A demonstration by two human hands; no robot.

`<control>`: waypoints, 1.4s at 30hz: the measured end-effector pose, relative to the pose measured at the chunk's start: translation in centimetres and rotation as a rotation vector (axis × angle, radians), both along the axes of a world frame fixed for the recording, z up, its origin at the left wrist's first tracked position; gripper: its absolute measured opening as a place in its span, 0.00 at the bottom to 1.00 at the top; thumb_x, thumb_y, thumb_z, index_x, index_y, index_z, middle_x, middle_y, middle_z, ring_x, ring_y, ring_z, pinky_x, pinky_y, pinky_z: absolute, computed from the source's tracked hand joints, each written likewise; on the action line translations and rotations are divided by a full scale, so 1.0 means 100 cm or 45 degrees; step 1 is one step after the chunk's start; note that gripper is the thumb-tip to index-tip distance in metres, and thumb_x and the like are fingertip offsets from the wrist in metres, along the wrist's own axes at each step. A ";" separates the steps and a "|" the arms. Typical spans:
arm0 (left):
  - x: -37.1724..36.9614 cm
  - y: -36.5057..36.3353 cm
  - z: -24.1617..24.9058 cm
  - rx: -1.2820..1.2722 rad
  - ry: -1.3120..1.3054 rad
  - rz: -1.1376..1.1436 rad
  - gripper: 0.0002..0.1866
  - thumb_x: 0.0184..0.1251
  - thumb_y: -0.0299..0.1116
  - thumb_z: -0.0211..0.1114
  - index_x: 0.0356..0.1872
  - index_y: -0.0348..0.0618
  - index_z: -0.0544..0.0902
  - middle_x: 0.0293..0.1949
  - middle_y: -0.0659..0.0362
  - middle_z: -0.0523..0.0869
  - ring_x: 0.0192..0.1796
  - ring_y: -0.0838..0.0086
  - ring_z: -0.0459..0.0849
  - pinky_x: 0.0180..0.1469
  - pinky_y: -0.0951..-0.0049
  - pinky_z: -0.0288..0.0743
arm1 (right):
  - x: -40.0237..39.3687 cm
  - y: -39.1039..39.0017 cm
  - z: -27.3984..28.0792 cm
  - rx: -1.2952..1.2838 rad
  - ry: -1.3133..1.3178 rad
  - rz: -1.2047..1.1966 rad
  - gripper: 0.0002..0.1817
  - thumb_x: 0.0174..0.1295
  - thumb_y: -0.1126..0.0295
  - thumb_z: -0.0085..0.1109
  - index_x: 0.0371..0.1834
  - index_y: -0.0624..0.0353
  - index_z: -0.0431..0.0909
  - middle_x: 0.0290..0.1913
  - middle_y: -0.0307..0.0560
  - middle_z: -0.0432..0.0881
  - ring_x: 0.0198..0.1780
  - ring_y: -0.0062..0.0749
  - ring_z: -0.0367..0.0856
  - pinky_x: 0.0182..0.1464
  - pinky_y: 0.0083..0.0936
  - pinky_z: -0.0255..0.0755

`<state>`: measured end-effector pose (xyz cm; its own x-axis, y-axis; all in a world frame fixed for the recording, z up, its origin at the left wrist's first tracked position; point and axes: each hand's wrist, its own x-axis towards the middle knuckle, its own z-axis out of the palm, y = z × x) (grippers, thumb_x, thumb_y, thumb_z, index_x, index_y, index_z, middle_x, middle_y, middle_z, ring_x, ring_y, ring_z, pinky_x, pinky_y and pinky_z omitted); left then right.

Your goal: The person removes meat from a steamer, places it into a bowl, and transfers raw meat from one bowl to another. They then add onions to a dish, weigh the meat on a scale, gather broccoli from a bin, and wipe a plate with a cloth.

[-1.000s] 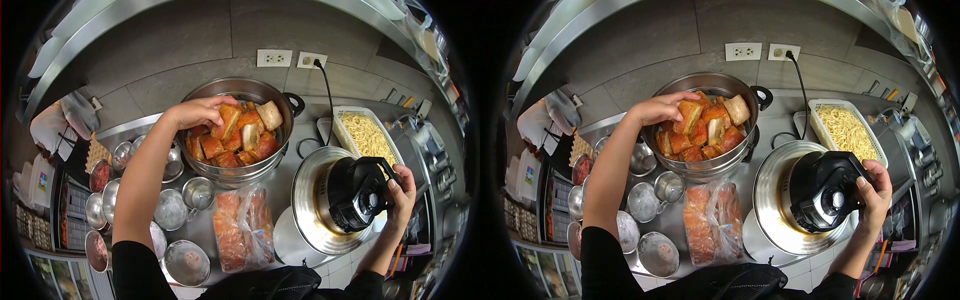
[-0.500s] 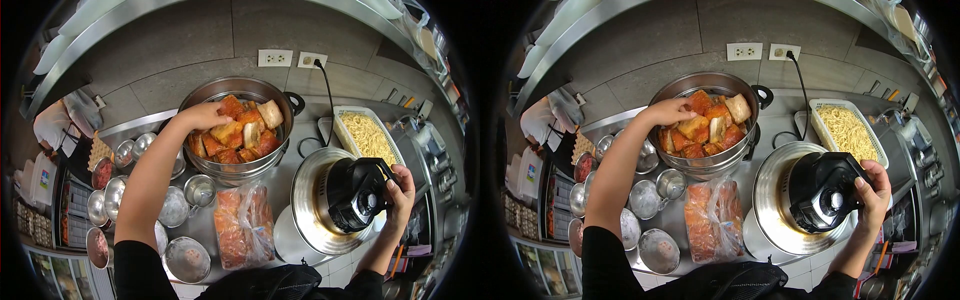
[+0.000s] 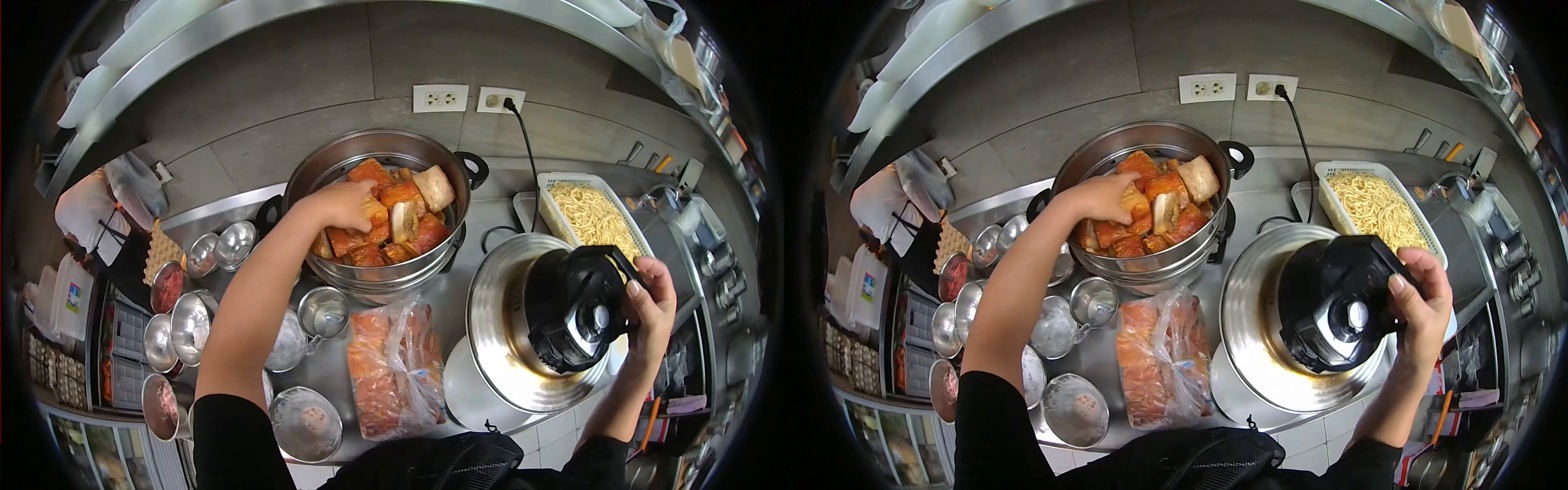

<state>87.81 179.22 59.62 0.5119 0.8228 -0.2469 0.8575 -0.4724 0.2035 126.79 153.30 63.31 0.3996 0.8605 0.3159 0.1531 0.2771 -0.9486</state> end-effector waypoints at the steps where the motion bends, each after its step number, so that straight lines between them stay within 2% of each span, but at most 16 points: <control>1: -0.004 -0.003 0.003 0.004 -0.003 -0.008 0.48 0.43 0.44 0.71 0.67 0.40 0.58 0.60 0.40 0.71 0.63 0.54 0.70 0.64 0.66 0.63 | -0.003 0.003 0.007 0.044 -0.006 0.010 0.19 0.52 0.74 0.63 0.48 0.61 0.73 0.30 0.32 0.74 0.21 0.08 0.60 0.21 0.09 0.50; 4: -0.023 -0.021 0.019 0.000 -0.597 -0.063 0.46 0.43 0.31 0.69 0.68 0.45 0.57 0.60 0.44 0.71 0.65 0.58 0.68 0.63 0.65 0.63 | -0.007 0.020 0.031 0.157 -0.010 0.055 0.18 0.58 0.71 0.59 0.51 0.59 0.70 0.20 0.28 0.66 0.17 0.09 0.58 0.18 0.10 0.49; 8: -0.046 -0.088 0.045 0.016 -0.951 0.006 0.44 0.45 0.31 0.68 0.67 0.43 0.58 0.60 0.50 0.70 0.62 0.64 0.69 0.62 0.67 0.64 | -0.053 0.059 0.078 0.189 -0.022 0.206 0.17 0.60 0.69 0.56 0.53 0.59 0.71 0.18 0.26 0.62 0.15 0.08 0.55 0.17 0.10 0.48; 9: -0.057 -0.105 0.041 0.023 -0.955 0.015 0.44 0.45 0.31 0.68 0.67 0.43 0.58 0.60 0.50 0.70 0.62 0.64 0.69 0.62 0.67 0.64 | -0.070 0.070 0.088 0.182 -0.052 0.250 0.17 0.60 0.69 0.56 0.53 0.58 0.71 0.17 0.25 0.61 0.15 0.08 0.54 0.17 0.10 0.48; 11: -0.081 -0.144 0.028 -0.053 -1.462 0.150 0.44 0.44 0.31 0.68 0.67 0.41 0.58 0.60 0.52 0.70 0.59 0.65 0.71 0.59 0.68 0.66 | -0.097 0.099 0.100 0.143 -0.073 0.363 0.16 0.58 0.70 0.59 0.49 0.58 0.75 0.18 0.24 0.63 0.17 0.08 0.56 0.19 0.11 0.48; 13: -0.112 -0.189 0.014 -0.129 -1.642 0.397 0.45 0.42 0.30 0.69 0.66 0.40 0.59 0.61 0.54 0.70 0.59 0.66 0.71 0.60 0.67 0.67 | -0.126 0.132 0.102 0.111 -0.060 0.446 0.14 0.57 0.70 0.59 0.48 0.57 0.76 0.19 0.24 0.64 0.18 0.08 0.57 0.20 0.11 0.48; 15: -0.150 -0.230 -0.023 -0.120 -1.869 0.508 0.41 0.42 0.23 0.64 0.65 0.41 0.61 0.57 0.53 0.70 0.58 0.67 0.72 0.58 0.67 0.69 | -0.148 0.168 0.097 0.083 -0.101 0.506 0.14 0.57 0.70 0.60 0.46 0.55 0.77 0.19 0.24 0.65 0.18 0.08 0.57 0.20 0.11 0.48; 18: -0.184 -0.307 -0.057 -0.182 -2.146 0.817 0.42 0.38 0.20 0.59 0.65 0.39 0.61 0.56 0.50 0.72 0.57 0.62 0.74 0.58 0.64 0.70 | -0.185 0.210 0.087 0.043 -0.156 0.510 0.12 0.55 0.69 0.62 0.44 0.52 0.79 0.18 0.25 0.66 0.17 0.10 0.59 0.19 0.10 0.51; 22: -0.227 -0.409 -0.100 0.011 -2.132 1.139 0.41 0.38 0.22 0.54 0.65 0.36 0.61 0.57 0.47 0.71 0.59 0.58 0.72 0.61 0.62 0.67 | -0.227 0.243 0.074 0.008 -0.201 0.488 0.11 0.54 0.70 0.62 0.42 0.54 0.80 0.21 0.29 0.70 0.19 0.12 0.61 0.19 0.13 0.53; 24: -0.237 -0.455 -0.106 0.081 -2.081 1.208 0.40 0.39 0.23 0.54 0.64 0.35 0.61 0.57 0.47 0.71 0.60 0.58 0.72 0.62 0.62 0.66 | -0.245 0.252 0.069 0.064 -0.238 0.422 0.12 0.56 0.70 0.60 0.44 0.55 0.77 0.20 0.26 0.66 0.17 0.09 0.58 0.17 0.12 0.48; 26: -0.245 -0.489 -0.117 0.324 -2.006 1.400 0.40 0.39 0.24 0.55 0.64 0.33 0.61 0.57 0.46 0.71 0.60 0.57 0.71 0.62 0.62 0.65 | -0.254 0.264 0.064 0.082 -0.230 0.424 0.12 0.57 0.70 0.60 0.45 0.55 0.77 0.20 0.27 0.66 0.17 0.10 0.58 0.17 0.12 0.48; 31: -0.233 -0.518 -0.112 0.167 -2.339 1.335 0.40 0.42 0.31 0.58 0.64 0.36 0.61 0.55 0.48 0.71 0.58 0.57 0.71 0.59 0.59 0.68 | -0.268 0.261 0.064 0.037 -0.144 0.471 0.11 0.57 0.71 0.58 0.44 0.56 0.77 0.19 0.27 0.65 0.16 0.10 0.56 0.17 0.12 0.47; 33: -0.231 -0.516 -0.120 0.194 -2.604 1.294 0.43 0.41 0.36 0.61 0.65 0.33 0.59 0.54 0.46 0.73 0.57 0.55 0.73 0.56 0.57 0.71 | -0.267 0.262 0.064 -0.003 -0.087 0.504 0.11 0.57 0.72 0.58 0.44 0.56 0.77 0.18 0.27 0.64 0.15 0.11 0.56 0.17 0.13 0.48; 37: -0.232 -0.506 -0.125 0.095 -2.741 1.214 0.43 0.44 0.39 0.62 0.66 0.36 0.59 0.53 0.45 0.74 0.55 0.57 0.73 0.53 0.55 0.71 | -0.259 0.266 0.061 -0.028 0.029 0.484 0.11 0.57 0.73 0.57 0.44 0.56 0.76 0.18 0.28 0.64 0.15 0.13 0.56 0.17 0.14 0.49; 39: -0.234 -0.499 -0.126 0.033 -2.775 1.152 0.43 0.44 0.40 0.62 0.65 0.37 0.59 0.53 0.46 0.74 0.55 0.57 0.73 0.53 0.55 0.71 | -0.254 0.272 0.053 0.020 0.237 0.490 0.12 0.54 0.72 0.60 0.43 0.57 0.76 0.17 0.31 0.66 0.15 0.14 0.59 0.15 0.15 0.49; 42: -0.235 -0.492 -0.131 -0.076 -2.844 1.055 0.42 0.44 0.40 0.63 0.64 0.38 0.61 0.54 0.46 0.74 0.56 0.57 0.73 0.52 0.55 0.71 | -0.260 0.266 0.050 0.028 0.202 0.422 0.13 0.54 0.72 0.61 0.44 0.57 0.75 0.19 0.32 0.68 0.16 0.15 0.60 0.16 0.15 0.50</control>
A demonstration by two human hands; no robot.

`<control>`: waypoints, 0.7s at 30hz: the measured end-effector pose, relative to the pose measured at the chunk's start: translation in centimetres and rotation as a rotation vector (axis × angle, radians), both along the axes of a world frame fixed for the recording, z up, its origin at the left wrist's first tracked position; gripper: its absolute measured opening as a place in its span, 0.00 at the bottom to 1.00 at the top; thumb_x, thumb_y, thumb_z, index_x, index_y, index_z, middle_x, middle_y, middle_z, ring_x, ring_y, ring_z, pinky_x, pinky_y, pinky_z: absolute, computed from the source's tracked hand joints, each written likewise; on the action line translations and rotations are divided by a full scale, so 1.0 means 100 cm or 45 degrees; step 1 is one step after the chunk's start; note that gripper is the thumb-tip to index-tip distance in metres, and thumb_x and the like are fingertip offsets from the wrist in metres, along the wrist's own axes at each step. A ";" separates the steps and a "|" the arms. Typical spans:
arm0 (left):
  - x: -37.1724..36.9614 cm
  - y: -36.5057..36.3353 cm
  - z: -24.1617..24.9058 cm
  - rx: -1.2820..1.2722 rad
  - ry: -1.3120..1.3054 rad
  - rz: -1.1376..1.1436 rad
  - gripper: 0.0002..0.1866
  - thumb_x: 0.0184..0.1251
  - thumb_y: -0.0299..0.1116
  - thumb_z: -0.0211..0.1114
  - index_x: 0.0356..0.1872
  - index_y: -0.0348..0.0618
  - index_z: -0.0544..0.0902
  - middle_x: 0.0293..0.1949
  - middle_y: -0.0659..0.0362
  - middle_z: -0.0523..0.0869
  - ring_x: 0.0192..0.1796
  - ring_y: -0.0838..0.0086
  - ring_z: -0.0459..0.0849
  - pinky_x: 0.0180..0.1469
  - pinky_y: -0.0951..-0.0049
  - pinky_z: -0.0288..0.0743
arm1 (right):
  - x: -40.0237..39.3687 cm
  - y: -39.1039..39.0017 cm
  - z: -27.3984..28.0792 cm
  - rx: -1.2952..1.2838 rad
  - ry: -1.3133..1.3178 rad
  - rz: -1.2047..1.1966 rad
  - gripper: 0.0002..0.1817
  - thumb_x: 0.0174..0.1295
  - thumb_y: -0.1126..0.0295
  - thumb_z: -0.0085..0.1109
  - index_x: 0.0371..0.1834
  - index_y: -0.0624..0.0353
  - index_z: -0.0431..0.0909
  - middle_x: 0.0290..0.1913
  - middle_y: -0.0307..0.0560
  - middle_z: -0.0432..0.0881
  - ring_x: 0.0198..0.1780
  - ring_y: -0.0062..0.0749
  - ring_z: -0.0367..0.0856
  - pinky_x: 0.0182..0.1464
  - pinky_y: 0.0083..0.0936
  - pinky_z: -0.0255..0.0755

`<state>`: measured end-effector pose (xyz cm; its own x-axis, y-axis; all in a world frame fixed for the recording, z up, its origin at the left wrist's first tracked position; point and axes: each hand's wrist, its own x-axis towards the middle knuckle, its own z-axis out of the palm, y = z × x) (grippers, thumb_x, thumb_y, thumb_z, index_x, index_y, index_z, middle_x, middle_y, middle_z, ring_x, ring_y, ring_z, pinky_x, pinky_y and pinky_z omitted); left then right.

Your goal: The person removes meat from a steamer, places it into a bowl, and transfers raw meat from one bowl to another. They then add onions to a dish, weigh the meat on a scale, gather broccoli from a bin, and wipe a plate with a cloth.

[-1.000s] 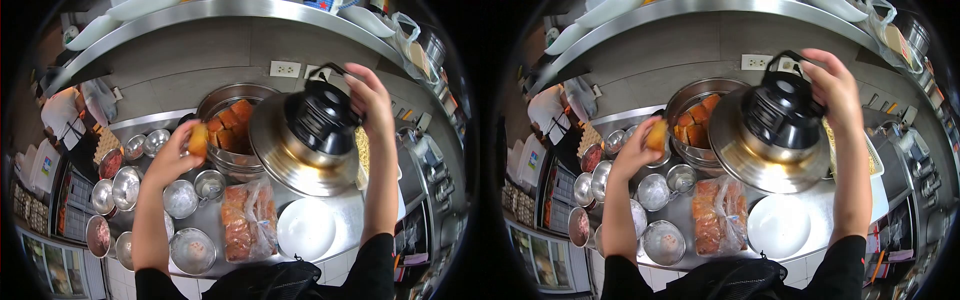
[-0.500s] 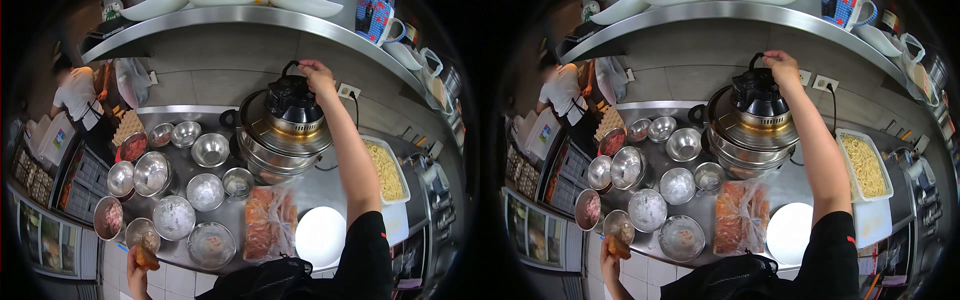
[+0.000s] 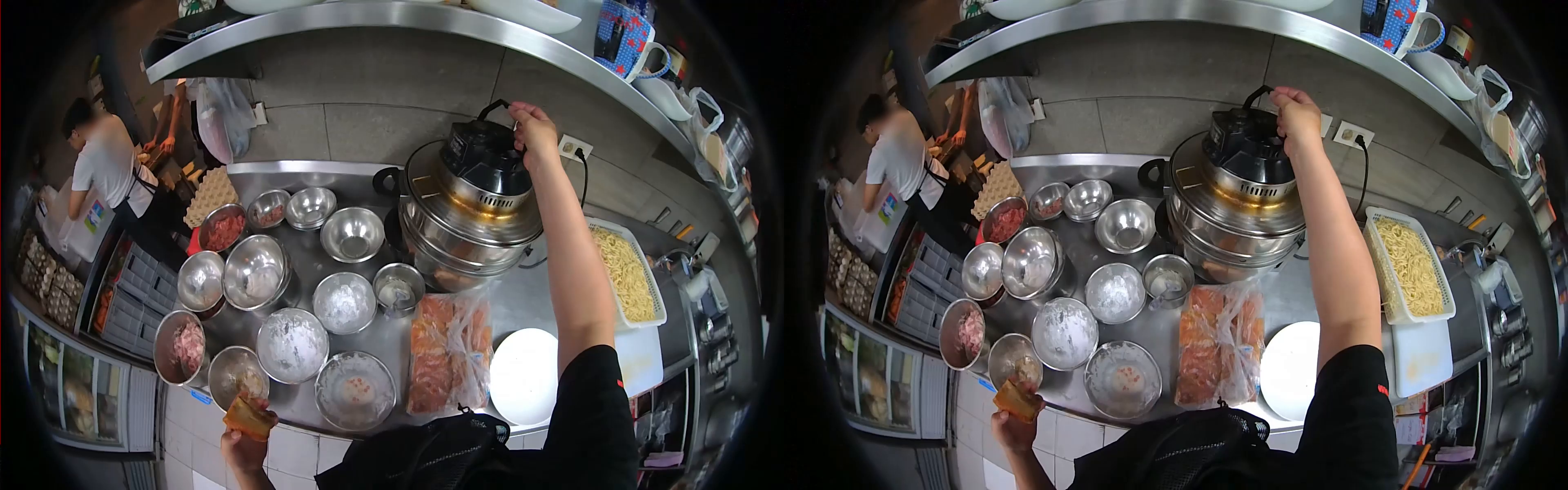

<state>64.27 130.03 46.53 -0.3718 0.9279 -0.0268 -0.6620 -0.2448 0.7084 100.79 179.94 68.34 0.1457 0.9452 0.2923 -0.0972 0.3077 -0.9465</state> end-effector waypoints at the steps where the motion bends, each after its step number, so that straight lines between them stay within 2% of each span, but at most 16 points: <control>1: 0.000 0.000 -0.003 0.018 -0.038 -0.032 0.41 0.44 0.40 0.63 0.64 0.38 0.61 0.55 0.47 0.73 0.56 0.57 0.74 0.51 0.55 0.71 | -0.001 -0.001 0.000 -0.007 -0.008 0.004 0.13 0.54 0.72 0.61 0.44 0.57 0.75 0.19 0.32 0.68 0.16 0.15 0.60 0.16 0.15 0.50; 5: 0.010 -0.002 -0.013 0.027 -0.162 -0.016 0.41 0.44 0.41 0.63 0.64 0.39 0.62 0.57 0.47 0.72 0.56 0.58 0.73 0.52 0.55 0.70 | -0.004 0.000 -0.007 0.116 -0.094 -0.103 0.14 0.54 0.68 0.62 0.44 0.59 0.76 0.26 0.35 0.75 0.19 0.15 0.62 0.17 0.15 0.54; 7: 0.017 -0.003 -0.016 0.036 -0.222 -0.054 0.41 0.43 0.41 0.63 0.64 0.39 0.62 0.58 0.47 0.72 0.58 0.58 0.73 0.54 0.55 0.70 | -0.005 -0.004 -0.010 0.134 -0.435 -0.158 0.19 0.56 0.60 0.61 0.47 0.59 0.77 0.27 0.42 0.78 0.24 0.24 0.72 0.25 0.20 0.65; 8: 0.020 -0.007 -0.019 0.034 -0.239 -0.067 0.41 0.43 0.41 0.63 0.64 0.40 0.62 0.59 0.47 0.71 0.59 0.57 0.72 0.57 0.54 0.68 | -0.008 -0.006 -0.012 0.126 -0.441 -0.134 0.19 0.56 0.60 0.61 0.47 0.59 0.77 0.27 0.42 0.78 0.24 0.24 0.72 0.25 0.20 0.65; 10: 0.027 -0.014 -0.028 0.025 -0.255 -0.048 0.41 0.43 0.41 0.64 0.64 0.40 0.62 0.59 0.47 0.71 0.59 0.57 0.72 0.57 0.54 0.68 | -0.019 -0.017 -0.022 0.589 -1.013 -0.219 0.25 0.58 0.51 0.58 0.51 0.58 0.77 0.29 0.50 0.81 0.34 0.40 0.80 0.39 0.29 0.72; 11: 0.031 -0.019 -0.032 0.026 -0.260 -0.056 0.41 0.44 0.41 0.64 0.64 0.40 0.62 0.59 0.47 0.71 0.60 0.56 0.71 0.58 0.54 0.68 | -0.021 -0.025 -0.024 0.562 -1.241 -0.298 0.28 0.58 0.46 0.54 0.52 0.57 0.77 0.37 0.54 0.81 0.46 0.50 0.79 0.51 0.34 0.69; 13: 0.038 -0.030 -0.035 -0.008 -0.270 -0.018 0.41 0.44 0.41 0.63 0.64 0.39 0.62 0.58 0.48 0.71 0.60 0.56 0.70 0.58 0.54 0.67 | -0.018 -0.038 -0.026 0.795 -1.601 -0.650 0.25 0.60 0.49 0.54 0.50 0.57 0.78 0.44 0.53 0.80 0.48 0.49 0.78 0.51 0.36 0.69; 15: 0.048 -0.044 -0.041 0.029 -0.220 -0.027 0.40 0.45 0.41 0.63 0.63 0.39 0.63 0.58 0.48 0.72 0.60 0.57 0.70 0.57 0.55 0.67 | -0.013 -0.066 -0.027 1.054 -1.431 -0.603 0.20 0.62 0.56 0.55 0.50 0.56 0.78 0.48 0.53 0.78 0.49 0.45 0.77 0.51 0.33 0.70; 17: 0.060 -0.063 -0.047 0.060 -0.188 0.039 0.40 0.45 0.41 0.63 0.63 0.39 0.63 0.57 0.48 0.72 0.59 0.57 0.71 0.57 0.55 0.67 | -0.026 -0.120 -0.040 0.942 -0.946 -0.249 0.15 0.62 0.62 0.55 0.49 0.57 0.78 0.45 0.50 0.79 0.46 0.37 0.78 0.49 0.28 0.71; 19: 0.080 -0.085 -0.049 0.031 -0.189 0.185 0.39 0.45 0.41 0.63 0.63 0.39 0.63 0.56 0.48 0.72 0.58 0.58 0.71 0.57 0.55 0.67 | -0.047 -0.188 -0.068 0.714 -0.622 0.191 0.13 0.62 0.65 0.56 0.47 0.58 0.78 0.43 0.45 0.80 0.43 0.27 0.77 0.46 0.22 0.71; 20: 0.094 -0.097 -0.046 0.000 -0.196 0.263 0.39 0.45 0.40 0.63 0.62 0.38 0.63 0.56 0.48 0.72 0.58 0.58 0.72 0.59 0.56 0.66 | -0.054 -0.211 -0.089 0.764 -0.722 0.302 0.13 0.62 0.65 0.57 0.46 0.59 0.78 0.43 0.43 0.80 0.43 0.23 0.77 0.45 0.22 0.71; 21: 0.107 -0.109 -0.045 0.009 -0.199 0.309 0.39 0.45 0.40 0.63 0.62 0.38 0.63 0.56 0.48 0.72 0.58 0.58 0.72 0.59 0.56 0.66 | -0.064 -0.233 -0.115 0.443 -0.577 0.586 0.13 0.62 0.64 0.58 0.46 0.58 0.79 0.43 0.43 0.80 0.43 0.23 0.77 0.45 0.22 0.71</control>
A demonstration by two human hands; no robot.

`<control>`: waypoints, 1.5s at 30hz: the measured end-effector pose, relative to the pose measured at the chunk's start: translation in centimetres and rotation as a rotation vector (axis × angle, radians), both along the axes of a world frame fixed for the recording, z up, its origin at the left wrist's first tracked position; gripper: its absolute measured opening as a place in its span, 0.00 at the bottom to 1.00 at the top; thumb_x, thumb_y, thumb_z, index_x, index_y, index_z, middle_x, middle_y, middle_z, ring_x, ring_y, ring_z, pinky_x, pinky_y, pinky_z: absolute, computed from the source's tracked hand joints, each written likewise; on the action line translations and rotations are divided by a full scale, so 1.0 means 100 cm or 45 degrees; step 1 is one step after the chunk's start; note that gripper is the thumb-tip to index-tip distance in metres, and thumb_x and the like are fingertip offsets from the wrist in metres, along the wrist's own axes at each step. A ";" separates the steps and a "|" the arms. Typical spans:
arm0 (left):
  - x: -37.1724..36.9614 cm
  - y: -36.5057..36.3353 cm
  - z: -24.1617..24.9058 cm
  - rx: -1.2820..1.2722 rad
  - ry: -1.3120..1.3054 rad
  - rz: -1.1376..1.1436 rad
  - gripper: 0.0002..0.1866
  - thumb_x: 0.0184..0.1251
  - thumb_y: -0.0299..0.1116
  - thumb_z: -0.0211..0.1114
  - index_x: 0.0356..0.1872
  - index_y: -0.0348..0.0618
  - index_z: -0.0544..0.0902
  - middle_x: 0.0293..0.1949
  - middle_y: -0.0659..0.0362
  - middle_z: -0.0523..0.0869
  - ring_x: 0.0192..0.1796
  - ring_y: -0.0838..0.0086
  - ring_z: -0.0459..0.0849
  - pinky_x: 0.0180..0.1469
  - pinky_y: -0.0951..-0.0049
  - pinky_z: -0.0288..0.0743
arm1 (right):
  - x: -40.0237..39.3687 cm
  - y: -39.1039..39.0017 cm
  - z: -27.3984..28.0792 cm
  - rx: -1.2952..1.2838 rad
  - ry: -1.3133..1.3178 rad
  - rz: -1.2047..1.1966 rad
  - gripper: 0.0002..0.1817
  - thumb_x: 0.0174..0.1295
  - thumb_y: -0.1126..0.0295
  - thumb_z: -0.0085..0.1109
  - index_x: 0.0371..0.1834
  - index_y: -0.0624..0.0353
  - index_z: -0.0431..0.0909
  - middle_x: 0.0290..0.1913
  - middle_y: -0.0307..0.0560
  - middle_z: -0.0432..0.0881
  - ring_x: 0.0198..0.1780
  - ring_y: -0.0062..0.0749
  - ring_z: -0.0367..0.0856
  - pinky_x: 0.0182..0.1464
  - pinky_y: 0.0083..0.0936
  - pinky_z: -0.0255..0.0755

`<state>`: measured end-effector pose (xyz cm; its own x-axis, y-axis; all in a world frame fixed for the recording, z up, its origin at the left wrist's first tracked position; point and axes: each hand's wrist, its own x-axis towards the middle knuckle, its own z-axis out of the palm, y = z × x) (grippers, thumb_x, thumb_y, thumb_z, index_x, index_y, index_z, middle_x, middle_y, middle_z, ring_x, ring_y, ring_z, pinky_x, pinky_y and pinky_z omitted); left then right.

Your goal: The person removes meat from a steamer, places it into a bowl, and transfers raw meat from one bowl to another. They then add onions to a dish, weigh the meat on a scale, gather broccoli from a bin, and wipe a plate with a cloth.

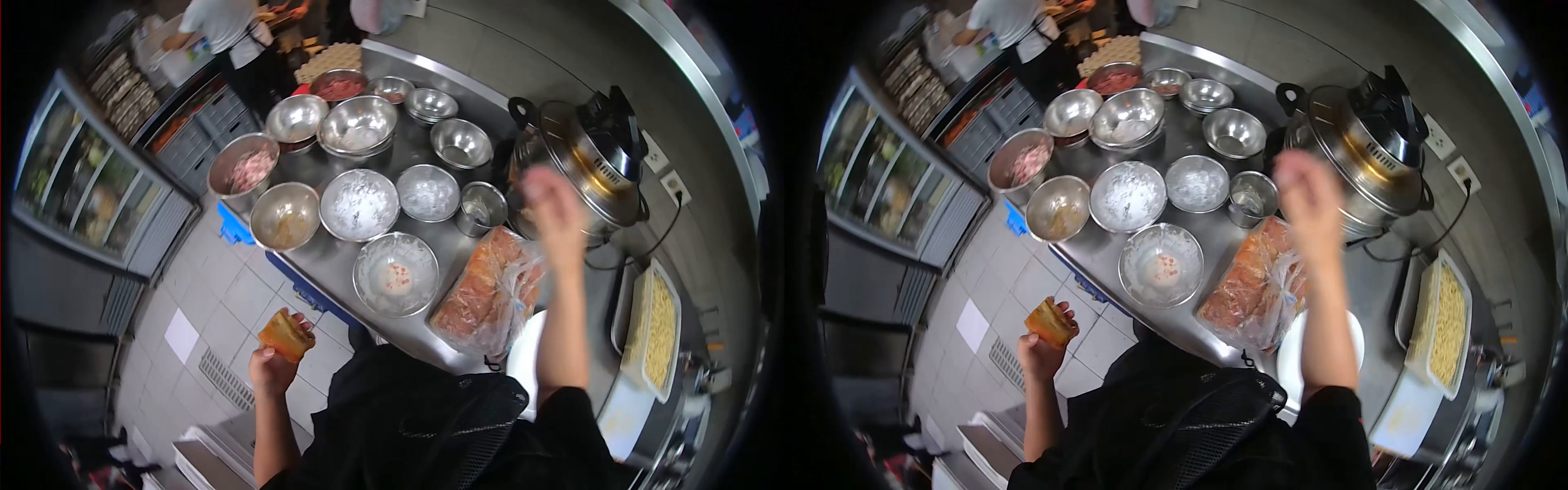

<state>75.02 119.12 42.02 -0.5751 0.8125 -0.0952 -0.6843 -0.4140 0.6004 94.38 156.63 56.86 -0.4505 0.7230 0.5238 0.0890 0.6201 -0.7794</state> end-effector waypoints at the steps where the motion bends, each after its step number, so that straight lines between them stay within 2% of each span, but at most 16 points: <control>1: 0.015 -0.012 -0.002 -0.056 -0.004 0.109 0.39 0.44 0.41 0.63 0.62 0.39 0.63 0.56 0.49 0.72 0.57 0.59 0.72 0.57 0.58 0.67 | -0.008 -0.010 -0.035 -0.071 -0.105 0.101 0.13 0.63 0.63 0.57 0.46 0.57 0.79 0.44 0.43 0.81 0.44 0.24 0.78 0.46 0.22 0.71; 3: 0.043 -0.037 -0.003 -0.110 -0.024 0.261 0.39 0.43 0.41 0.63 0.62 0.41 0.64 0.57 0.50 0.71 0.56 0.61 0.72 0.55 0.61 0.68 | -0.023 -0.038 -0.085 -0.273 -0.338 0.335 0.11 0.64 0.66 0.55 0.46 0.57 0.78 0.44 0.44 0.82 0.45 0.24 0.79 0.46 0.21 0.72; 5: 0.065 -0.062 -0.008 -0.120 -0.039 0.333 0.39 0.44 0.41 0.62 0.62 0.41 0.64 0.57 0.50 0.71 0.56 0.61 0.72 0.55 0.61 0.68 | -0.032 -0.064 -0.133 -0.555 -0.348 0.546 0.11 0.64 0.67 0.54 0.47 0.58 0.78 0.43 0.45 0.82 0.44 0.23 0.80 0.45 0.20 0.72; 8: 0.080 -0.090 -0.013 -0.129 -0.088 0.452 0.38 0.44 0.40 0.62 0.62 0.41 0.64 0.57 0.50 0.71 0.56 0.61 0.72 0.56 0.61 0.68 | -0.040 -0.097 -0.153 -0.643 -0.328 0.790 0.11 0.63 0.69 0.55 0.46 0.58 0.78 0.38 0.41 0.83 0.39 0.22 0.79 0.43 0.21 0.72; 12: 0.067 -0.111 -0.019 -0.102 -0.145 0.554 0.38 0.44 0.37 0.60 0.62 0.40 0.64 0.57 0.49 0.72 0.56 0.61 0.73 0.57 0.60 0.68 | -0.056 -0.098 -0.146 -0.553 -0.463 0.803 0.12 0.63 0.69 0.55 0.47 0.59 0.78 0.36 0.39 0.82 0.36 0.20 0.78 0.40 0.19 0.72; 21: -0.052 -0.170 -0.033 -0.009 -0.092 0.437 0.38 0.44 0.35 0.62 0.62 0.37 0.63 0.55 0.48 0.72 0.58 0.59 0.71 0.61 0.59 0.63 | -0.131 -0.090 -0.136 -0.617 -0.285 0.503 0.10 0.63 0.74 0.49 0.45 0.62 0.76 0.32 0.39 0.79 0.32 0.19 0.77 0.35 0.16 0.71; 25: -0.104 -0.196 -0.031 -0.040 -0.065 0.368 0.38 0.45 0.36 0.63 0.62 0.37 0.63 0.55 0.49 0.73 0.59 0.59 0.70 0.63 0.58 0.60 | -0.155 -0.081 -0.118 -0.664 -0.259 0.365 0.12 0.62 0.71 0.50 0.47 0.60 0.76 0.33 0.38 0.80 0.31 0.18 0.76 0.32 0.15 0.70; 30: -0.145 -0.202 -0.029 -0.067 -0.070 0.391 0.37 0.44 0.35 0.63 0.62 0.41 0.64 0.53 0.52 0.74 0.56 0.62 0.72 0.57 0.63 0.65 | -0.194 0.023 -0.105 -0.596 -0.083 -0.062 0.08 0.57 0.69 0.54 0.39 0.56 0.76 0.29 0.38 0.79 0.24 0.20 0.78 0.20 0.19 0.70; 32: -0.151 -0.194 -0.032 -0.082 -0.101 0.412 0.37 0.45 0.36 0.63 0.61 0.42 0.64 0.52 0.52 0.74 0.55 0.62 0.72 0.55 0.64 0.67 | -0.216 0.081 -0.105 -0.526 -0.222 -0.354 0.11 0.58 0.64 0.56 0.40 0.57 0.75 0.27 0.42 0.79 0.21 0.23 0.78 0.18 0.21 0.70; 34: -0.153 -0.183 -0.035 -0.111 -0.132 0.452 0.36 0.45 0.38 0.62 0.61 0.42 0.65 0.52 0.52 0.74 0.54 0.62 0.73 0.53 0.65 0.68 | -0.237 0.128 -0.106 -0.419 -0.359 -0.546 0.12 0.57 0.64 0.58 0.40 0.58 0.76 0.26 0.41 0.79 0.21 0.22 0.78 0.20 0.21 0.72; 36: -0.155 -0.170 -0.033 -0.143 -0.138 0.406 0.36 0.46 0.40 0.61 0.61 0.42 0.65 0.53 0.52 0.74 0.53 0.63 0.73 0.47 0.67 0.69 | -0.257 0.180 -0.117 -0.396 -0.546 -0.679 0.19 0.55 0.55 0.60 0.39 0.61 0.76 0.31 0.51 0.83 0.26 0.38 0.82 0.31 0.33 0.76; 37: -0.158 -0.163 -0.030 -0.150 -0.132 0.432 0.36 0.46 0.40 0.61 0.61 0.42 0.65 0.53 0.52 0.74 0.53 0.63 0.73 0.47 0.67 0.69 | -0.266 0.206 -0.127 -0.339 -0.629 -0.726 0.22 0.55 0.53 0.60 0.41 0.62 0.76 0.35 0.54 0.83 0.34 0.43 0.83 0.39 0.35 0.75; 39: -0.165 -0.150 -0.019 -0.145 -0.222 0.386 0.38 0.44 0.38 0.62 0.62 0.42 0.65 0.54 0.52 0.74 0.55 0.61 0.72 0.60 0.59 0.64 | -0.284 0.245 -0.141 -0.278 -0.844 -0.824 0.30 0.52 0.50 0.61 0.46 0.67 0.73 0.46 0.63 0.80 0.53 0.52 0.77 0.56 0.40 0.69; 40: -0.171 -0.142 -0.014 -0.161 -0.215 0.402 0.38 0.44 0.38 0.62 0.62 0.42 0.65 0.54 0.52 0.74 0.55 0.61 0.72 0.60 0.59 0.64 | -0.293 0.256 -0.149 -0.182 -0.903 -0.923 0.34 0.52 0.49 0.61 0.51 0.69 0.70 0.47 0.65 0.79 0.54 0.51 0.76 0.56 0.39 0.69; 43: -0.185 -0.125 0.000 -0.286 -0.218 0.472 0.38 0.44 0.38 0.62 0.63 0.42 0.64 0.55 0.51 0.73 0.55 0.61 0.73 0.59 0.59 0.64 | -0.305 0.267 -0.152 -0.316 -1.010 -0.942 0.32 0.52 0.49 0.61 0.49 0.69 0.74 0.49 0.63 0.78 0.55 0.51 0.76 0.57 0.39 0.69; 45: -0.199 -0.112 0.009 -0.286 -0.194 0.488 0.39 0.43 0.38 0.62 0.63 0.41 0.64 0.56 0.51 0.72 0.54 0.61 0.73 0.59 0.59 0.65 | -0.304 0.279 -0.155 -0.269 -1.218 -0.808 0.21 0.52 0.60 0.57 0.47 0.62 0.79 0.53 0.59 0.77 0.57 0.51 0.74 0.57 0.38 0.69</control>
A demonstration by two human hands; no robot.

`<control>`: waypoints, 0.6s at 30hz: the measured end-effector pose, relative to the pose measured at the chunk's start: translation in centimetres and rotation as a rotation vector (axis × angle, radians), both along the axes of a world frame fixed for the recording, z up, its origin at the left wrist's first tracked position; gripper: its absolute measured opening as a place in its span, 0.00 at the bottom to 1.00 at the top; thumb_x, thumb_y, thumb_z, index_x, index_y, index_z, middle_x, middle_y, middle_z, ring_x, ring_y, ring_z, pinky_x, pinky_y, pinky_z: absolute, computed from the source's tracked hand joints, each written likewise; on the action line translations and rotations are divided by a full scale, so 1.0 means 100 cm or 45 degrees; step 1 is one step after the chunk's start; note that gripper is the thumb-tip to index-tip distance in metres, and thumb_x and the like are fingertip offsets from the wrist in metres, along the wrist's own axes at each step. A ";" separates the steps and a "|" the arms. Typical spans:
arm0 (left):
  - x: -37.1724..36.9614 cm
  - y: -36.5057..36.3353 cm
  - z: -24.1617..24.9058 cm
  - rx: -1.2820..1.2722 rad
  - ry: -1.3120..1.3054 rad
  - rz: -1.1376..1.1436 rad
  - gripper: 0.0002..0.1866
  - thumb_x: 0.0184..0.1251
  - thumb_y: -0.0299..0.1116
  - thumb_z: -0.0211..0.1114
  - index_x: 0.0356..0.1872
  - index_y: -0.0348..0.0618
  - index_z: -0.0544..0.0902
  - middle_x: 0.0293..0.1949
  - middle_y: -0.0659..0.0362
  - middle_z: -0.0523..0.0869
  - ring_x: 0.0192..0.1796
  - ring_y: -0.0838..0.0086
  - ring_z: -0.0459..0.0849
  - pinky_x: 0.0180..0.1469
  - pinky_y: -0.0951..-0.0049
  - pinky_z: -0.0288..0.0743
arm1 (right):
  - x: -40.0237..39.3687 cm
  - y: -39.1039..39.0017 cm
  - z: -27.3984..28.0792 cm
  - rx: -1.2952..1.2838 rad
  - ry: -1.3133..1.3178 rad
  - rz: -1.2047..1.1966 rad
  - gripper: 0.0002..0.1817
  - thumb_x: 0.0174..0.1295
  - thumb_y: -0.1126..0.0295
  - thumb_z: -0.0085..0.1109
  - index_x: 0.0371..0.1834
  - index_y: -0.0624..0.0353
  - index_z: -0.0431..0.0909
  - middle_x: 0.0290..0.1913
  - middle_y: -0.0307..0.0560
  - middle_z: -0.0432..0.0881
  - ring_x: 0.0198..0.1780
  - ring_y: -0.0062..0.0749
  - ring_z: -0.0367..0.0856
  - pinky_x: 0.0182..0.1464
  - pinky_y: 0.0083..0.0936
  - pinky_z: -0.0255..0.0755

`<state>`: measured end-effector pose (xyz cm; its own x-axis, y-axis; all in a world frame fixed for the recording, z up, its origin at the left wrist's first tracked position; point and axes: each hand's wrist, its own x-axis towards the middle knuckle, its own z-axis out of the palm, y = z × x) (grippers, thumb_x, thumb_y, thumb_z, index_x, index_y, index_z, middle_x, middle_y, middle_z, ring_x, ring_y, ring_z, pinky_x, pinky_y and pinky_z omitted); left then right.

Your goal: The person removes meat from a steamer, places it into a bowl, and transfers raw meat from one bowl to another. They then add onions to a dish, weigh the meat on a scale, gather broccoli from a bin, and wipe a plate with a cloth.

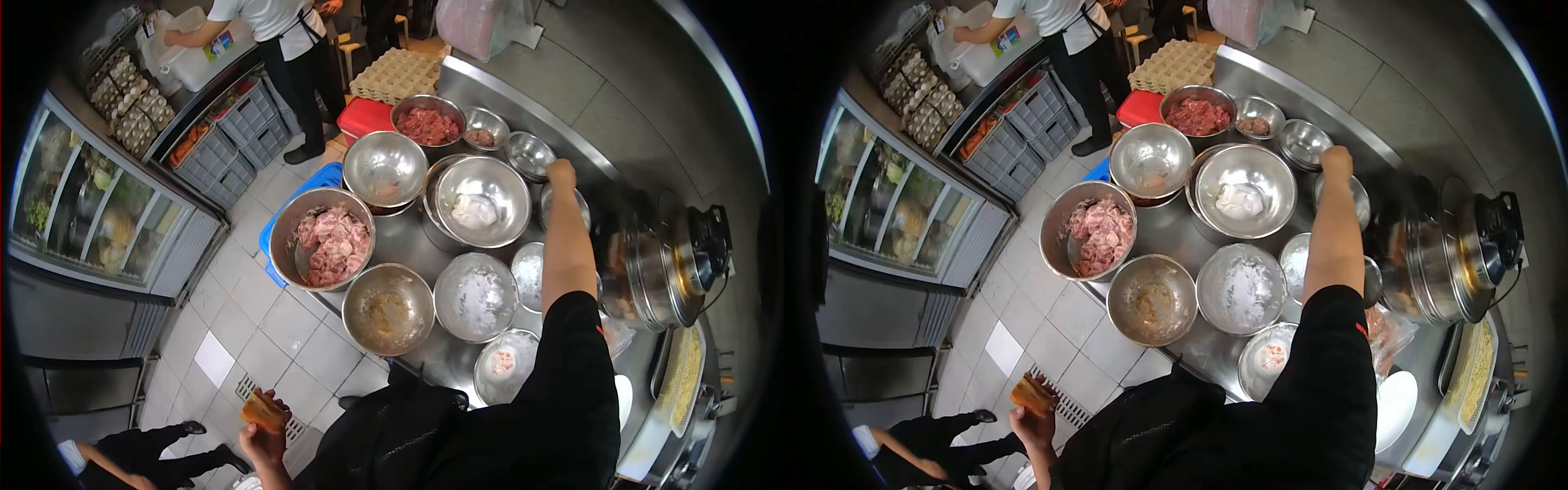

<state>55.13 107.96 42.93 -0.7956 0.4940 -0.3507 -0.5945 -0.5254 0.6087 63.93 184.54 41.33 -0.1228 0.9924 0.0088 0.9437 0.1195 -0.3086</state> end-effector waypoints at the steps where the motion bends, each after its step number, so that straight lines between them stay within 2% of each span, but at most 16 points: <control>1: -0.007 0.006 0.003 -0.011 -0.007 0.005 0.39 0.43 0.38 0.62 0.63 0.41 0.64 0.56 0.51 0.72 0.54 0.61 0.73 0.59 0.59 0.65 | 0.000 0.010 -0.003 -0.011 -0.007 0.005 0.21 0.52 0.60 0.57 0.47 0.62 0.79 0.53 0.59 0.77 0.57 0.51 0.74 0.57 0.38 0.69; 3: -0.018 0.017 0.007 0.002 0.025 -0.028 0.39 0.43 0.38 0.62 0.62 0.41 0.64 0.57 0.51 0.71 0.55 0.61 0.73 0.58 0.60 0.66 | 0.002 0.037 -0.010 -0.105 -0.004 -0.168 0.17 0.53 0.64 0.55 0.43 0.59 0.82 0.52 0.56 0.79 0.56 0.50 0.76 0.56 0.38 0.70; 4: -0.024 0.026 0.012 -0.004 0.027 -0.022 0.39 0.42 0.38 0.63 0.62 0.40 0.64 0.56 0.50 0.71 0.54 0.62 0.74 0.57 0.61 0.67 | 0.005 0.046 -0.013 -0.079 -0.007 -0.114 0.17 0.51 0.69 0.51 0.45 0.56 0.82 0.51 0.56 0.79 0.56 0.49 0.76 0.55 0.37 0.71; 7: -0.044 0.046 0.021 -0.015 0.106 -0.073 0.39 0.42 0.37 0.63 0.62 0.40 0.64 0.56 0.50 0.71 0.53 0.62 0.75 0.56 0.61 0.67 | 0.015 0.079 -0.024 -0.069 0.003 -0.061 0.17 0.51 0.68 0.51 0.44 0.57 0.82 0.51 0.56 0.79 0.56 0.49 0.75 0.56 0.38 0.70; 9: -0.056 0.051 0.025 0.001 0.119 -0.117 0.40 0.41 0.38 0.63 0.62 0.40 0.63 0.56 0.50 0.71 0.52 0.62 0.75 0.56 0.62 0.67 | 0.019 0.082 -0.018 0.022 -0.016 0.005 0.18 0.52 0.68 0.50 0.45 0.60 0.80 0.52 0.58 0.78 0.57 0.50 0.75 0.57 0.38 0.69; 11: -0.069 0.055 0.028 0.049 0.169 -0.134 0.41 0.41 0.38 0.64 0.63 0.40 0.62 0.56 0.50 0.71 0.52 0.62 0.75 0.56 0.62 0.67 | 0.015 0.056 0.016 -0.021 0.216 -0.158 0.22 0.53 0.66 0.49 0.51 0.66 0.73 0.55 0.62 0.75 0.58 0.49 0.73 0.58 0.37 0.68; 14: -0.087 0.058 0.034 0.061 0.207 -0.189 0.42 0.41 0.38 0.64 0.63 0.40 0.61 0.55 0.51 0.72 0.51 0.63 0.75 0.56 0.63 0.67 | 0.008 0.025 0.045 0.434 0.049 0.145 0.16 0.52 0.66 0.53 0.44 0.59 0.74 0.48 0.62 0.78 0.51 0.54 0.77 0.53 0.41 0.71; 15: -0.095 0.060 0.035 0.050 0.228 -0.200 0.41 0.42 0.38 0.64 0.63 0.40 0.61 0.55 0.51 0.72 0.51 0.64 0.75 0.55 0.63 0.67 | 0.002 0.013 0.052 0.444 0.048 0.122 0.16 0.52 0.66 0.53 0.44 0.59 0.74 0.48 0.62 0.78 0.51 0.54 0.77 0.53 0.41 0.71; 17: -0.118 0.063 0.033 0.074 0.254 -0.253 0.42 0.42 0.39 0.64 0.64 0.40 0.61 0.55 0.51 0.72 0.52 0.63 0.75 0.55 0.62 0.67 | -0.005 -0.017 0.063 0.865 -0.141 0.365 0.11 0.52 0.67 0.55 0.38 0.58 0.74 0.40 0.58 0.77 0.46 0.54 0.78 0.47 0.42 0.74; 18: -0.131 0.066 0.033 0.087 0.296 -0.296 0.42 0.43 0.39 0.64 0.64 0.40 0.61 0.55 0.50 0.72 0.53 0.63 0.74 0.56 0.62 0.67 | -0.005 -0.030 0.071 0.868 -0.153 0.336 0.11 0.52 0.67 0.55 0.38 0.58 0.74 0.40 0.58 0.77 0.46 0.54 0.78 0.47 0.42 0.74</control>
<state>42.01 114.52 46.19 -0.7137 0.6877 -0.1328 -0.5525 -0.4362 0.7103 63.47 181.55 48.41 -0.3953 0.7088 0.5843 0.8797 0.4751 0.0189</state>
